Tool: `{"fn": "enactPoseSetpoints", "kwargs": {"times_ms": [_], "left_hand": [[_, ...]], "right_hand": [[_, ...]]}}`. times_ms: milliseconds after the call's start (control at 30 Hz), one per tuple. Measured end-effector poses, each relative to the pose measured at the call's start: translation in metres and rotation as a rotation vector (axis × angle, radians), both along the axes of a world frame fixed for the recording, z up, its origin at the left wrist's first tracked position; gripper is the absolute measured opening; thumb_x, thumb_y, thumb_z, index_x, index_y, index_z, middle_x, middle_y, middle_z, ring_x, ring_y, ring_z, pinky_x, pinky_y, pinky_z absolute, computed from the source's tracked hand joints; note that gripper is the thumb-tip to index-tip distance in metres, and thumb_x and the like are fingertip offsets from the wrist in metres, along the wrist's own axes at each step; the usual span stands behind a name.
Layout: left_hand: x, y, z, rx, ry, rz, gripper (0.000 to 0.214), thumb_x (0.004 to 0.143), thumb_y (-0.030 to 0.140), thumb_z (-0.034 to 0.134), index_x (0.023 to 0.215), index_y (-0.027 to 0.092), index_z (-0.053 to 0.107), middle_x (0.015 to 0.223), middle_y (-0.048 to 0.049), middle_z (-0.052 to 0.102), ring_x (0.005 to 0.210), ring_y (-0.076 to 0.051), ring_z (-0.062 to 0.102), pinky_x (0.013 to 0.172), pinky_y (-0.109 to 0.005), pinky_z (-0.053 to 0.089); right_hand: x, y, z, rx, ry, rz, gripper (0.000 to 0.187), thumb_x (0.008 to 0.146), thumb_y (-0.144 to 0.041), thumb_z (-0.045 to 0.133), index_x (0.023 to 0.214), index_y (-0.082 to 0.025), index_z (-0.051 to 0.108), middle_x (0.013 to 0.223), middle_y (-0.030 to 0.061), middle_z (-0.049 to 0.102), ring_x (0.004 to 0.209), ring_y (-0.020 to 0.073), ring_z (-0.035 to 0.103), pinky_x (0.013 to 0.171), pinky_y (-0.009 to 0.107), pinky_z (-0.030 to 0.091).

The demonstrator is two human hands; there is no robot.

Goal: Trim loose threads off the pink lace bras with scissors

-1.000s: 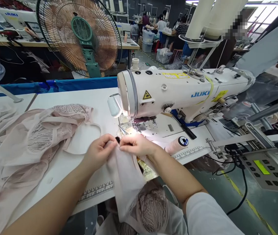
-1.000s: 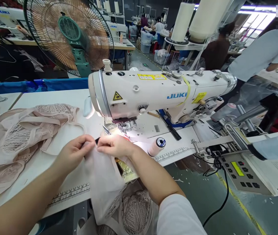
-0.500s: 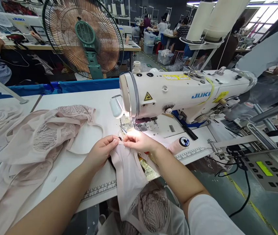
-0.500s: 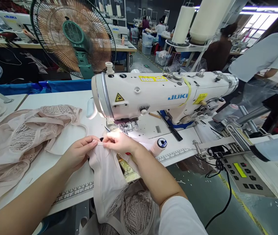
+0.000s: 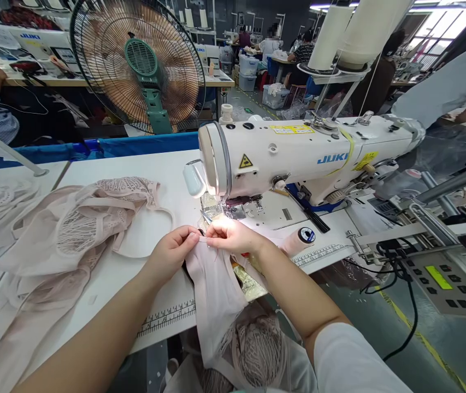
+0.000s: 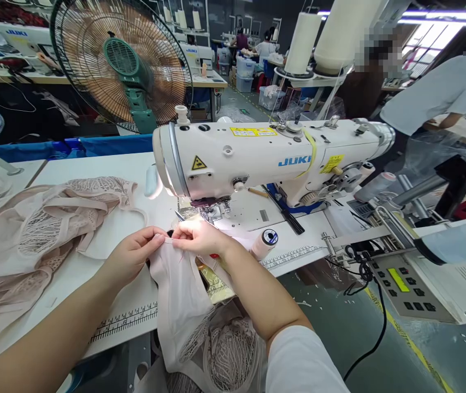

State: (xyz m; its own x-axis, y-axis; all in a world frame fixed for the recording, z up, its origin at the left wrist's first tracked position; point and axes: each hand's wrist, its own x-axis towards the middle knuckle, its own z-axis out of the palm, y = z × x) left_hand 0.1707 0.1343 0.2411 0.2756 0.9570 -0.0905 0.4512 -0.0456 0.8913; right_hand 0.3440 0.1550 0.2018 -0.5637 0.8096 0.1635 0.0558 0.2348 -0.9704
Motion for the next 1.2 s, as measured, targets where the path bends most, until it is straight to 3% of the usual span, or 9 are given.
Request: {"fn": "enactPoseSetpoints", "kwargs": {"times_ms": [133,267,467,767,867,967,1100,1200], "left_hand": [[0.003,-0.003,0.004,0.094,0.151,-0.009,0.019,0.077,0.035,0.048,0.074,0.019,0.057,0.064,0.0016,0.051,0.058,-0.013,0.042,0.053,-0.023,0.032],[0.005,-0.005,0.006,0.109,0.181,-0.02,0.017,0.076,0.035,0.049,0.075,0.02,0.058,0.062,0.0017,0.052,0.057,-0.014,0.043,0.052,-0.023,0.032],[0.006,-0.005,0.008,0.132,0.199,-0.019,0.017,0.076,0.034,0.049,0.073,0.02,0.058,0.058,0.0034,0.05,0.053,-0.012,0.041,0.051,-0.023,0.032],[0.006,-0.006,0.009,0.129,0.212,-0.008,0.016,0.076,0.033,0.049,0.074,0.019,0.058,0.06,0.0027,0.051,0.054,-0.012,0.041,0.051,-0.023,0.032],[0.003,-0.005,0.009,0.028,0.15,-0.011,0.019,0.077,0.037,0.05,0.073,0.019,0.056,0.057,0.0033,0.049,0.051,-0.012,0.041,0.048,-0.022,0.032],[-0.001,-0.002,0.01,-0.168,-0.019,-0.024,0.024,0.074,0.042,0.053,0.068,0.019,0.052,0.055,0.0037,0.049,0.048,-0.011,0.042,0.045,-0.021,0.033],[-0.007,0.001,0.014,-0.411,-0.178,-0.089,0.025,0.068,0.04,0.062,0.067,0.017,0.054,0.057,0.0022,0.054,0.05,-0.01,0.047,0.045,-0.019,0.036],[-0.011,0.002,0.016,-0.499,-0.209,-0.191,0.019,0.067,0.034,0.066,0.07,0.016,0.06,0.065,-0.0013,0.06,0.056,-0.012,0.053,0.05,-0.02,0.041]], "right_hand": [[-0.004,0.0,-0.001,0.054,0.001,-0.03,0.021,0.075,-0.035,0.054,0.067,-0.016,0.051,0.058,-0.005,0.044,0.055,0.0069,0.039,0.051,0.02,0.032],[-0.006,0.003,-0.003,0.108,0.033,-0.03,0.014,0.074,-0.022,0.051,0.062,-0.016,0.05,0.058,-0.0051,0.045,0.057,0.0073,0.041,0.054,0.019,0.033],[-0.006,0.005,-0.005,0.012,0.021,-0.015,0.005,0.069,-0.017,0.051,0.065,-0.016,0.054,0.059,-0.0053,0.048,0.057,0.0075,0.043,0.055,0.02,0.034],[-0.004,0.003,-0.002,0.022,0.018,-0.031,0.006,0.068,-0.014,0.05,0.063,-0.016,0.054,0.059,-0.0048,0.049,0.058,0.0074,0.043,0.056,0.019,0.035],[-0.004,0.003,0.001,-0.086,0.042,-0.078,0.015,0.075,-0.025,0.047,0.066,-0.016,0.054,0.061,-0.0033,0.051,0.056,0.0074,0.045,0.054,0.019,0.036],[-0.001,0.002,0.003,-0.173,0.07,-0.218,0.019,0.081,-0.029,0.037,0.078,-0.017,0.053,0.063,-0.003,0.053,0.049,0.0069,0.044,0.049,0.02,0.035],[0.009,-0.006,0.009,0.09,-0.214,-0.492,0.015,0.078,-0.025,0.04,0.067,-0.018,0.048,0.06,-0.0027,0.051,0.054,0.0091,0.044,0.051,0.021,0.032],[0.012,-0.019,0.013,0.199,-0.579,-0.518,0.016,0.073,-0.032,0.05,0.065,-0.019,0.048,0.062,-0.0002,0.052,0.057,0.0119,0.044,0.051,0.023,0.029]]}}
